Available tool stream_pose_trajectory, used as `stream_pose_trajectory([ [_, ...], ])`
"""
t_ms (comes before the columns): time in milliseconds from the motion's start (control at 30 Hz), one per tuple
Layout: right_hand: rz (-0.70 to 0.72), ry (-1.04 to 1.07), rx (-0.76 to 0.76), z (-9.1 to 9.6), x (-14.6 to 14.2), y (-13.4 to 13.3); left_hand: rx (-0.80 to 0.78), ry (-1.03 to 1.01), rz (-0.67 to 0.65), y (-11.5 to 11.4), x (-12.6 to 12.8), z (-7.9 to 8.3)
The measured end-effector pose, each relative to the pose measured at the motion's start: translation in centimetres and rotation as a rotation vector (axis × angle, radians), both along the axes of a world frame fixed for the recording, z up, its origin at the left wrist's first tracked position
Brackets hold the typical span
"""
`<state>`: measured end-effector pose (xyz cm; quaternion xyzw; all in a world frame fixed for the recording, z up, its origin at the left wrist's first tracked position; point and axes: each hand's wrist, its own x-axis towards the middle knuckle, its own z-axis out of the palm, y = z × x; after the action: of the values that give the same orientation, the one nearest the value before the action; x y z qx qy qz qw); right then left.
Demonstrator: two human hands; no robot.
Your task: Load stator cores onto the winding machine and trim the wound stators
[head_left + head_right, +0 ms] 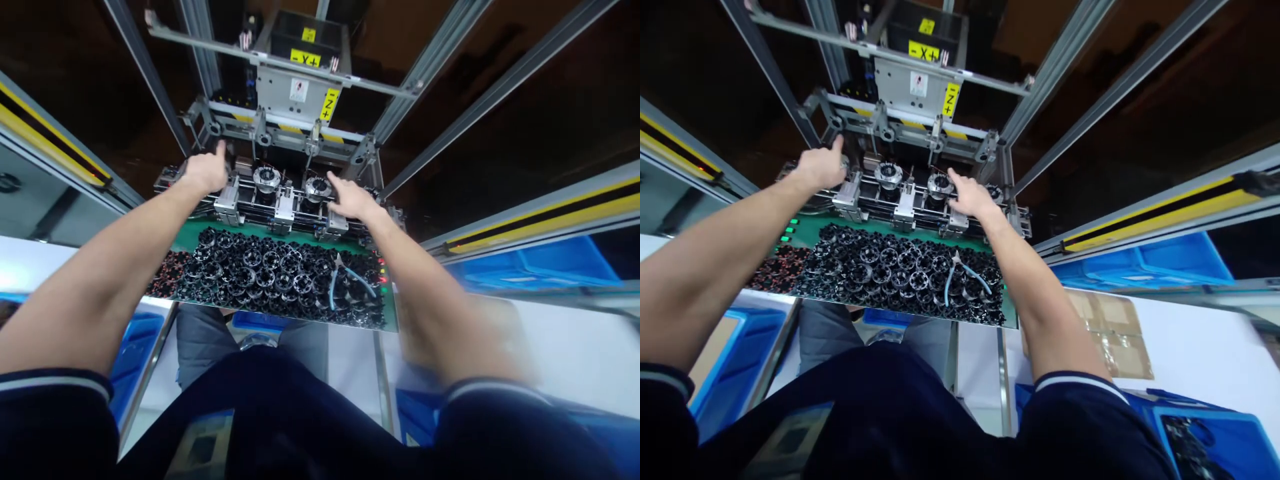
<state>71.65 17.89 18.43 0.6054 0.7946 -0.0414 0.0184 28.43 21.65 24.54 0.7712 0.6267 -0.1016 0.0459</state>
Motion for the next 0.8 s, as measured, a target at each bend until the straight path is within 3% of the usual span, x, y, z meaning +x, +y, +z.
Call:
stream_pose_trajectory([
  [100,-0.198,0.002,0.182,1.2,4.6,-1.9,0.104,-0.013,-0.086,-1.7,4.7,-0.5],
  [233,-0.306,-0.075,0.12,0.2,8.2,-4.8,0.005,-0.006,-0.093,-3.5,9.6,-2.7],
  [367,-0.326,-0.198,0.097,-2.1,9.4,-5.4,0.007,0.012,-0.081,-3.3,10.8,-4.6],
  [500,-0.345,-0.239,0.144,-3.5,9.6,-5.0,-0.014,0.036,-0.072,-2.7,10.7,-5.2],
  [633,-0.407,-0.194,0.07,-2.3,8.5,-4.7,-0.038,0.058,-0.073,-3.1,11.3,-3.5],
  [733,-0.38,-0.138,0.019,0.4,8.3,-4.9,-0.018,0.068,-0.097,-4.2,12.0,-0.5],
  [800,-0.347,-0.068,0.059,1.8,9.1,-6.5,0.011,0.068,-0.116,-5.9,11.7,1.5],
])
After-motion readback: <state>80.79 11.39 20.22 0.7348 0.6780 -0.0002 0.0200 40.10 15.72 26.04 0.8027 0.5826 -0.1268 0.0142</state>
